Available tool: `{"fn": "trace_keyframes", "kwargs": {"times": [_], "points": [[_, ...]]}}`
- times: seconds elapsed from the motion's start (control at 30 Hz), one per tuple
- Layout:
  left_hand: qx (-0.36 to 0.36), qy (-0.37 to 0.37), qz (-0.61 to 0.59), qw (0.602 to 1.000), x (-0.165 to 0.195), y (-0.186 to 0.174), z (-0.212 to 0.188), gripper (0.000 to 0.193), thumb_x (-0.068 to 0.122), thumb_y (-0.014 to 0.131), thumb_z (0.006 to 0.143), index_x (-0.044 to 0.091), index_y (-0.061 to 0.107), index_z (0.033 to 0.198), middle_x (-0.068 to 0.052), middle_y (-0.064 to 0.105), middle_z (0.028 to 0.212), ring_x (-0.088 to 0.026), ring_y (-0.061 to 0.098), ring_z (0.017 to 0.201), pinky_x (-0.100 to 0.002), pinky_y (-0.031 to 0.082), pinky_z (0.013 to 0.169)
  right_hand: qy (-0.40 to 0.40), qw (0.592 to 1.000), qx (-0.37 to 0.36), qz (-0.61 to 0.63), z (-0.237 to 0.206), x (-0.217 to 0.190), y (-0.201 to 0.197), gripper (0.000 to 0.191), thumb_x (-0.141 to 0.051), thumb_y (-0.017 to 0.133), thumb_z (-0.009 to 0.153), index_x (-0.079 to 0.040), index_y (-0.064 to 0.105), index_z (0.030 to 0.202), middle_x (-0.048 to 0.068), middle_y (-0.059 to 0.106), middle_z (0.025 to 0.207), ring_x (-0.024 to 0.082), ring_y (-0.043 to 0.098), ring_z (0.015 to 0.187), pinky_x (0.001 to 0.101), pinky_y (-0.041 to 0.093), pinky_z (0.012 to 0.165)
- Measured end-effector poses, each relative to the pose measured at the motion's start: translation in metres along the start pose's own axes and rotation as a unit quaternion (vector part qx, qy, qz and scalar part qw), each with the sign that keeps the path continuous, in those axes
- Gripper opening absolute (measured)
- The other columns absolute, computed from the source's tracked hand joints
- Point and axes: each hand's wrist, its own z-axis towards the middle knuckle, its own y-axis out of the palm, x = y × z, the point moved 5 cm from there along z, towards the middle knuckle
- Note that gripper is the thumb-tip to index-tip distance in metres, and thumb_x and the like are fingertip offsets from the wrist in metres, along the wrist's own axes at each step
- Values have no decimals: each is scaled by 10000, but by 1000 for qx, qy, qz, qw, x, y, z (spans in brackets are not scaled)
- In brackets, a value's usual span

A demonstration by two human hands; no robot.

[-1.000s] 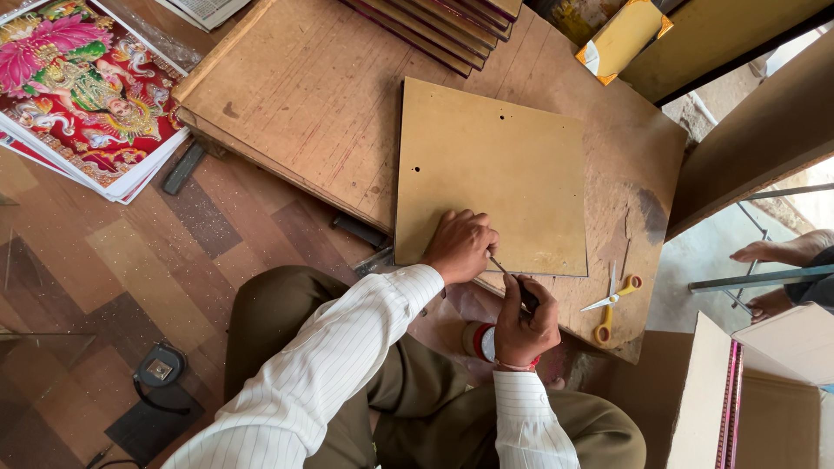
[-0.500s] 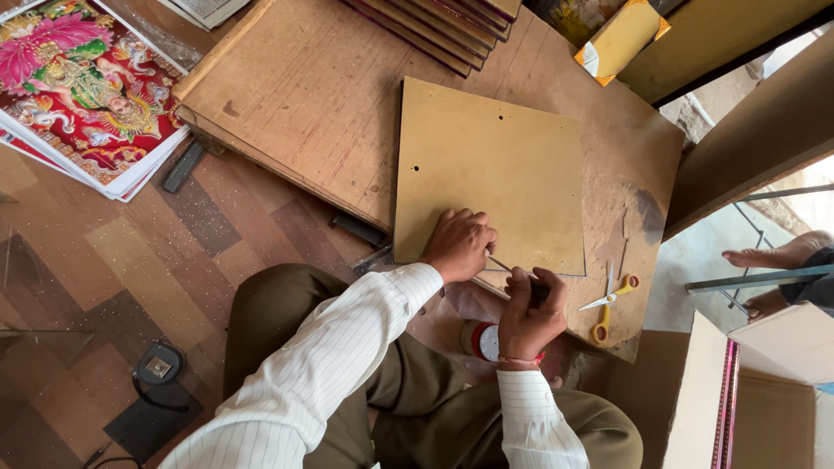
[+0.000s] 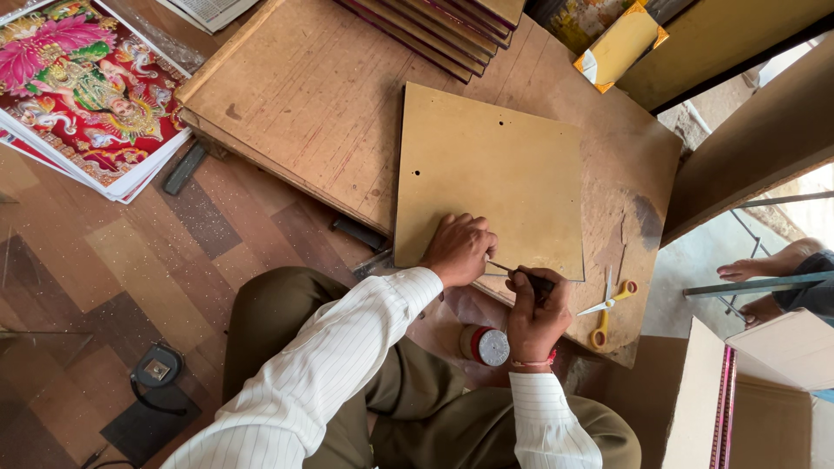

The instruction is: The person sits on the floor at a low workbench and uses a small hand tool to punch/drive holes along the edge of a square hardboard frame backing, repositioning the board between holes. Stacks of frame boards, printed images, scissors and a box of frame edging sit around the bench.

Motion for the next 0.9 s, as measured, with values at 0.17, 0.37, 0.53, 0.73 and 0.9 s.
{"fn": "trace_keyframes", "kwargs": {"times": [0.17,0.37,0.53,0.73,0.9], "points": [[8,7,5,1000,-10,15,9,197,-6,654,777,166,750,789,-13,664,942,-210,604,990,-397,383,909,-22,999,8,-32,3,20,4,142,38,690,979,41,583,1072,119,729,947,140,739,846,271,608,763],[19,15,-3,1000,-35,50,12,189,1,664,773,170,748,774,-14,660,942,-217,599,994,-402,376,907,-33,996,62,-47,-9,63,13,158,18,714,980,37,566,1033,112,738,898,142,751,808,275,620,728],[10,12,5,1000,-33,75,24,185,2,664,762,166,744,793,-17,658,951,-218,598,1002,-403,377,913,-60,992,110,-4,-5,90,2,185,30,731,982,34,551,1026,107,714,895,135,727,791,282,619,740],[21,21,15,999,-29,100,45,153,28,678,752,152,741,817,-30,656,955,-232,595,1001,-414,372,916,-84,990,107,-43,8,119,-7,162,43,737,990,41,581,1037,121,744,925,141,729,822,271,603,770],[22,26,31,999,-40,127,53,166,26,666,761,159,740,830,-32,654,960,-229,592,1001,-409,373,911,-118,981,103,-117,4,143,-7,292,14,739,987,45,550,1207,142,753,990,168,746,859,282,604,795]]}}
